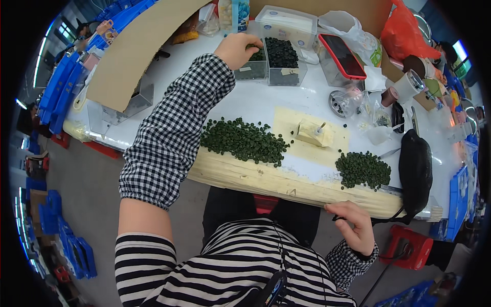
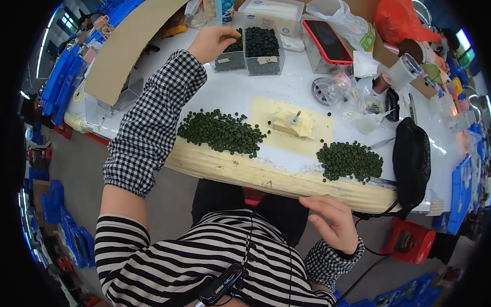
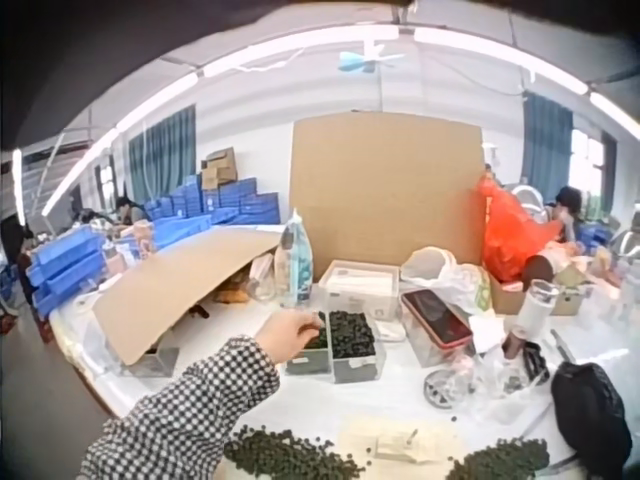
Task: Sort small green plastic components and organize them on a workbench.
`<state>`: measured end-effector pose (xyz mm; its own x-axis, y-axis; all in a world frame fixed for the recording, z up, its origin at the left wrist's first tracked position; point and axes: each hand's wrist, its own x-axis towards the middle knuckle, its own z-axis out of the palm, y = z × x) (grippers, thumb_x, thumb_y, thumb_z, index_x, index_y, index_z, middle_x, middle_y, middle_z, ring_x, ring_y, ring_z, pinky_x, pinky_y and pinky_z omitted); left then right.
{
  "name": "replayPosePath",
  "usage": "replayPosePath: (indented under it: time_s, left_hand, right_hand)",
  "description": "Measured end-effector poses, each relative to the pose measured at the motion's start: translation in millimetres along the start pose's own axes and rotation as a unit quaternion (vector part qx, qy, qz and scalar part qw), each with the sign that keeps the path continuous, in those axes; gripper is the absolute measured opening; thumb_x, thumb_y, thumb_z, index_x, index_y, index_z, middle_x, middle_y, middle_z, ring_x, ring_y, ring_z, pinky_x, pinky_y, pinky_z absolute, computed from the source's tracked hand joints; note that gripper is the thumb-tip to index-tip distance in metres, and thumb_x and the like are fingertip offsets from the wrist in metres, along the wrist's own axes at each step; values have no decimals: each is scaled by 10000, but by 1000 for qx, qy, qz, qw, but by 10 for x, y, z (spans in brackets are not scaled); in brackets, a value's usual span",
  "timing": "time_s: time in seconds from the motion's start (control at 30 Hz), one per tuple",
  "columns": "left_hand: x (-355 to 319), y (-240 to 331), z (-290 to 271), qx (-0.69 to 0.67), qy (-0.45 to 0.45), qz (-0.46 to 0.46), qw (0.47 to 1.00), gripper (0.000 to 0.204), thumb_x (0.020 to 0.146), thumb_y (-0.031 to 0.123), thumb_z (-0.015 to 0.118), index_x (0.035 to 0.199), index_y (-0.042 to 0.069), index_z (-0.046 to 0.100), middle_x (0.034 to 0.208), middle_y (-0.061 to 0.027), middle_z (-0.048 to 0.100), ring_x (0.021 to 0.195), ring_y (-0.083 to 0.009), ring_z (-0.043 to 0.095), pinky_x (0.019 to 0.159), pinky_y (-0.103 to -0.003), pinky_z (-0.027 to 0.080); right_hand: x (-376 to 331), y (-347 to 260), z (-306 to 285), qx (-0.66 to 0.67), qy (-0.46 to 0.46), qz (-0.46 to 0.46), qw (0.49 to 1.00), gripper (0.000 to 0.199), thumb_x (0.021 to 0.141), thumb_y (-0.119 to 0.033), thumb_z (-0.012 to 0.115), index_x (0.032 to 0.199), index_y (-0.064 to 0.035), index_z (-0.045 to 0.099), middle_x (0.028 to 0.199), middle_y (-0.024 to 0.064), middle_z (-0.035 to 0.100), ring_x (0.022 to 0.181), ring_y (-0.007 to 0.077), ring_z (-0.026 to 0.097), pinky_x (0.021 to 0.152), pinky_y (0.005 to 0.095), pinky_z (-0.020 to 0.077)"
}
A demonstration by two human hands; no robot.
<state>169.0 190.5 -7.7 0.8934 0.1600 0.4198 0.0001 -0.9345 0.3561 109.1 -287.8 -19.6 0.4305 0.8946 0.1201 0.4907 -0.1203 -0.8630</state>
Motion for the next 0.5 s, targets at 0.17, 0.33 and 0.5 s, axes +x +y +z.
replayPosePath:
  time_s: [0.17, 0.33, 0.5]
  left_hand:
    - [-677, 158, -396, -8, 211, 53, 976, 229, 907, 133, 654, 1127, 80, 685, 1109, -106, 687, 1053, -250, 636, 944, -335, 477]
    - [-2680, 424, -558, 32, 444, -140, 884, 181, 982, 10, 504, 1133, -41, 589, 950, -77, 615, 803, -122, 581, 748, -244, 493]
    - [-5310, 332, 821, -54, 107, -610, 783, 421, 1024, 355, 441, 1203, -1, 575, 1112, -190, 641, 939, -305, 634, 809, -378, 495]
  right_hand:
    - [-431, 224, 2, 109, -32, 116, 987, 252, 933, -85, 563, 1125, 39, 669, 959, 165, 702, 864, 219, 677, 759, 312, 521]
    - [-1265, 1313, 616, 227, -193, 496, 816, 308, 1032, -201, 457, 1167, 21, 621, 1001, 102, 694, 854, 173, 661, 787, 304, 548]
    - [-2090, 2686, 1267, 353, -165, 588, 709, 379, 1002, -224, 478, 1310, -5, 513, 1263, 150, 604, 1172, 280, 559, 1009, 420, 455]
